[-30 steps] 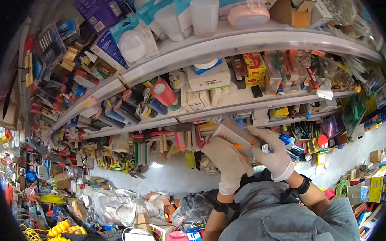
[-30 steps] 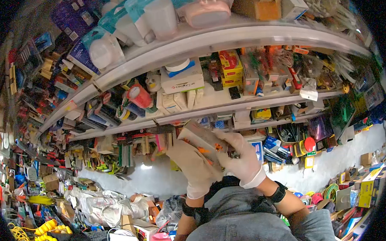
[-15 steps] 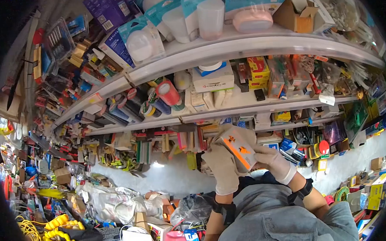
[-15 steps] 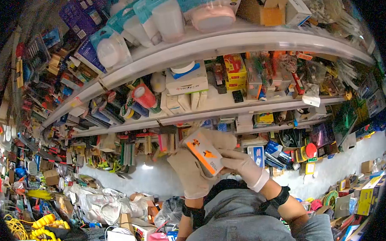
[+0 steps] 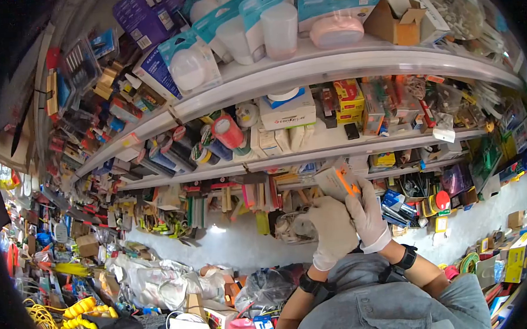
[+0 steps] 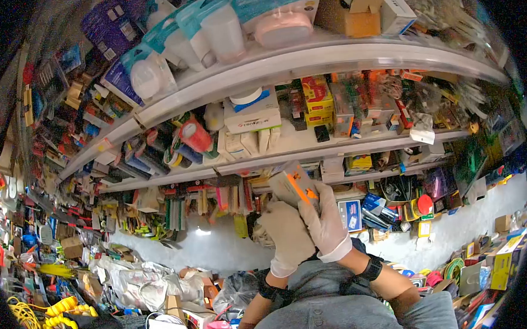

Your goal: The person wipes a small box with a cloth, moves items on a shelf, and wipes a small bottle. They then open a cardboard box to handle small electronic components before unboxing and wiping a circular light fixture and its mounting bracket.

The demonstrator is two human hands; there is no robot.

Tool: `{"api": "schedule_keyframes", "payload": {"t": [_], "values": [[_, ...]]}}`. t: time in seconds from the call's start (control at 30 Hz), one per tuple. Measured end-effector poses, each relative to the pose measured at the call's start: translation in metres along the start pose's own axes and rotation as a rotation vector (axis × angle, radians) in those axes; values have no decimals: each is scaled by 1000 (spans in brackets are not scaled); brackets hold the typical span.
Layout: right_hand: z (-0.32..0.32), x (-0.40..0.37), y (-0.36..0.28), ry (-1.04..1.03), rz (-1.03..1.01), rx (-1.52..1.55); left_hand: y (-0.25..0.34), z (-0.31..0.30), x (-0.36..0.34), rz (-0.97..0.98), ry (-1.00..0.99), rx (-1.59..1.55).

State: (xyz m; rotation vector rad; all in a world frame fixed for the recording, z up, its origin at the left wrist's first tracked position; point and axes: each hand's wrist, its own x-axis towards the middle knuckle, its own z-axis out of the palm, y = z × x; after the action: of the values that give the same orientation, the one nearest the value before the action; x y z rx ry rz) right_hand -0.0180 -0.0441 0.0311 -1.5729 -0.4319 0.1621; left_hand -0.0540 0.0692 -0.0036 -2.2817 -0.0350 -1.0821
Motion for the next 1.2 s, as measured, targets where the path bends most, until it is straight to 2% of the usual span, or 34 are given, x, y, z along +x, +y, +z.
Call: {"api": "schedule_keyframes", "payload": {"t": [0.07,0.1,0.17,0.2,0.27,0.3,0.37,0.4,0.47,0.5,0.57,0.6,0.73,0.8,0.83,0.9,0.93,0.97,1.0,1.07,1.1,1.13,1.17,1.2], "values": [[-1,0,-12,87,-6,-12,-4,-39,32,-112,-772,-645],[-2,0,-11,91,-5,-13,-4,-38,32,-109,-771,-647],[-4,0,-4,107,8,-107,-6,-35,29,-138,-720,-953],[-5,0,-1,112,8,-107,-5,-36,28,-133,-719,-955],[-5,1,7,156,-85,-96,-5,-39,29,-190,-401,-1083],[-4,2,13,167,-84,-97,-5,-39,29,-180,-402,-1088],[-5,1,21,205,-6,83,-5,-40,32,-34,-649,-1009],[-8,0,20,226,-5,78,-5,-39,30,-15,-647,-1021],[-13,-2,12,175,62,33,-3,-34,21,191,-573,-883],[-12,-3,12,208,45,58,0,-31,18,210,-568,-896],[-14,1,-8,204,133,84,4,-28,20,-41,-525,-1015],[-21,1,-1,181,69,-97,5,-29,22,-31,-571,-1001],[-38,-2,-2,162,65,-207,20,-30,39,-91,-602,-1036],[-47,-4,0,178,195,-166,29,-25,36,69,-604,-978],[-51,-4,13,214,197,-42,33,-26,36,77,-604,-981],[-63,1,39,286,148,98,40,-30,39,424,-810,-670],[-76,5,40,336,141,135,42,-21,27,364,-674,-858],[-90,12,38,386,134,172,46,-16,16,369,-673,-859],[-106,18,42,459,188,59,50,-12,7,333,-637,-961],[-140,34,49,615,129,162,60,-7,-4,297,-599,-1061],[-163,46,62,689,66,53,67,-6,-8,-186,-835,-1636],[-186,57,70,722,64,16,71,-6,-8,-762,-1029,-2154],[-207,67,65,736,80,-20,69,-12,7,-763,-1029,-2152],[-241,88,67,789,103,-76,64,-25,35,-619,-914,-2027]]}}
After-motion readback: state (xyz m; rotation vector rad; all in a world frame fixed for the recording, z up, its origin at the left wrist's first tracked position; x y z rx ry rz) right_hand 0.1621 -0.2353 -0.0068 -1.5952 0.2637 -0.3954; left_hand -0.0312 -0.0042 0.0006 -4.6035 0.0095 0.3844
